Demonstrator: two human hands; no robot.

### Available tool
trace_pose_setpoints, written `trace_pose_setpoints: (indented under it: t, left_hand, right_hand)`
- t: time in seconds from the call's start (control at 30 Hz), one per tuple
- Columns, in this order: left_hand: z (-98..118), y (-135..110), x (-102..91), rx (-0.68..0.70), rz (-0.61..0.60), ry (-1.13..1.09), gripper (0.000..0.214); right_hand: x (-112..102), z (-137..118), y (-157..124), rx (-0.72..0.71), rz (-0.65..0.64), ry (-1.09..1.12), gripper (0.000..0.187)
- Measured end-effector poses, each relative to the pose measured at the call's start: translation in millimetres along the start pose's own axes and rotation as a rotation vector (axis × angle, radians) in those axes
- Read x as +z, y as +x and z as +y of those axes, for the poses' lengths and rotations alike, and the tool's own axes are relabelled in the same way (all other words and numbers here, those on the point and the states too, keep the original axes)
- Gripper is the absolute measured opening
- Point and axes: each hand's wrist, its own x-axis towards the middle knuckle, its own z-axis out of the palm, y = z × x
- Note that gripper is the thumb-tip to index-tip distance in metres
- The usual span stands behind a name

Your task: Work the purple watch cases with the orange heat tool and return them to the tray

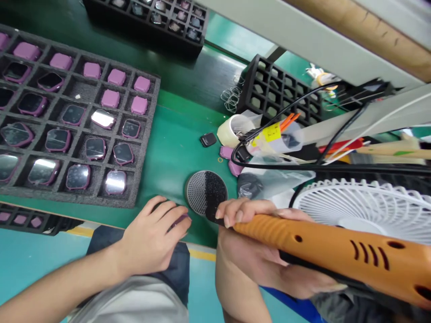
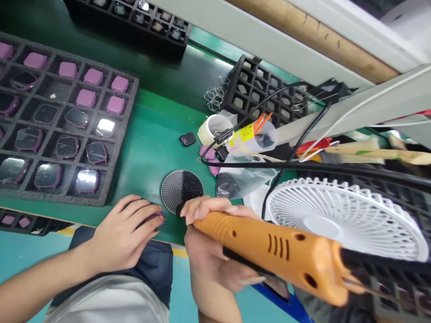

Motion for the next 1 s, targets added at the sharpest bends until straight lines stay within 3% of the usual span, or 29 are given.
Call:
trace_pose_setpoints:
  t: [0.27, 0.43, 0.57, 0.67, 0.8, 0.93, 1.0]
  left_hand:
    - [-0.8, 1.5, -4.6, -0.022, -0.043, -0.034, 0.027]
    - [-1.6, -0.5, -6.1, 0.008, -0.065, -0.070, 0.033]
    - [-1.5, -0.3, 0.4, -0.020, 0.017, 0.005, 0.022]
    - [-1.8, 0.6, 3.5, -0.015, 0.066, 0.018, 0.019]
    - [-2.1, 0.9, 2.8, -0.017, 0.077, 0.022, 0.019]
    - [-2.0, 0.7, 2.0, -0.017, 0.074, 0.019, 0.019]
    - [-1.8, 0.8, 2.0, -0.011, 0.071, 0.022, 0.020]
  right_hand:
    - [1.3, 5.8, 2.0, -0.023, -0.011, 0.005, 0.056]
    - [-0.1, 8.1, 2.4, -0.009, -0.008, -0.021, 0.061]
    - [4.4, -4.9, -1.7, 0.030, 0.006, -0.032, 0.071]
    - [10.9, -22.9, -8.6, 0.080, 0.083, -0.068, 0.059]
    - [15.1, -35.5, -14.0, 0.163, -0.022, -0.061, 0.044]
    - [15.1, -25.6, -13.1, 0.141, -0.084, -0.021, 0.046]
    - [14.6, -18.1, -12.9, 0.120, -0.099, 0.012, 0.058]
